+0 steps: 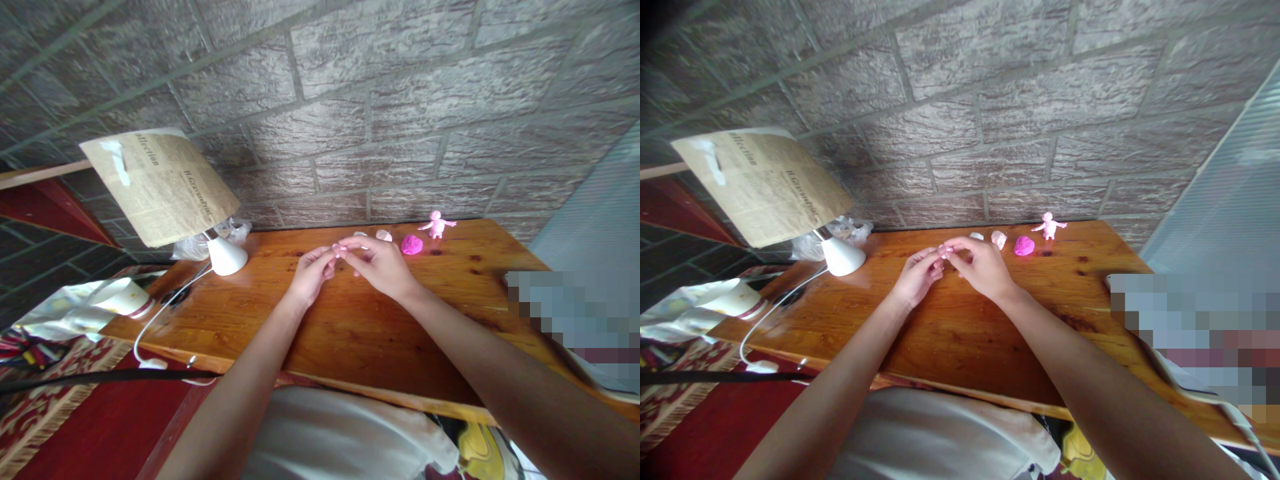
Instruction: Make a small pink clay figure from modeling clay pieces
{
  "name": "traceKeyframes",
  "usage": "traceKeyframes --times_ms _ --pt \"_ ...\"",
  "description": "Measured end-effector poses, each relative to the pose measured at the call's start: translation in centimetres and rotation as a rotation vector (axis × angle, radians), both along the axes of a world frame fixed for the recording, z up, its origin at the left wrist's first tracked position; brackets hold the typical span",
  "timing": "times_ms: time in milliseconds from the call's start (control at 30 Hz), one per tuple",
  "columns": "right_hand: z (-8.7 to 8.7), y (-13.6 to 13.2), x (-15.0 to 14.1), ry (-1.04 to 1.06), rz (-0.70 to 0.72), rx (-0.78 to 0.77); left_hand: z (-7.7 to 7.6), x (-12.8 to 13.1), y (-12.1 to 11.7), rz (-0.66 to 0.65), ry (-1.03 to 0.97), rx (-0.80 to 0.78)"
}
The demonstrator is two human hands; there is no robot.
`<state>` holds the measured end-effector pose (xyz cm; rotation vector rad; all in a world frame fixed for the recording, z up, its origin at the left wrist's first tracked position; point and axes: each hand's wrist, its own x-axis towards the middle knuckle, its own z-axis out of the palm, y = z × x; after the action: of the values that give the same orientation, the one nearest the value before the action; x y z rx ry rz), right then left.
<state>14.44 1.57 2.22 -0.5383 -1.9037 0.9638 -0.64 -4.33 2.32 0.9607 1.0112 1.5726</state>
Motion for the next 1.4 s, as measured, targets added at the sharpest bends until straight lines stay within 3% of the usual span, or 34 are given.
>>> traceKeyframes --times_ms 333,1400 --pt "0.69 -0.58 0.27 -0.015 -0.034 0.01 0.14 0.07 -0.09 -0.011 -0.013 -0.003" --pt "0.16 0.02 0.05 -0.005 -0.041 0.003 -0.43 0.12 0.15 0.076 0.089 0.055"
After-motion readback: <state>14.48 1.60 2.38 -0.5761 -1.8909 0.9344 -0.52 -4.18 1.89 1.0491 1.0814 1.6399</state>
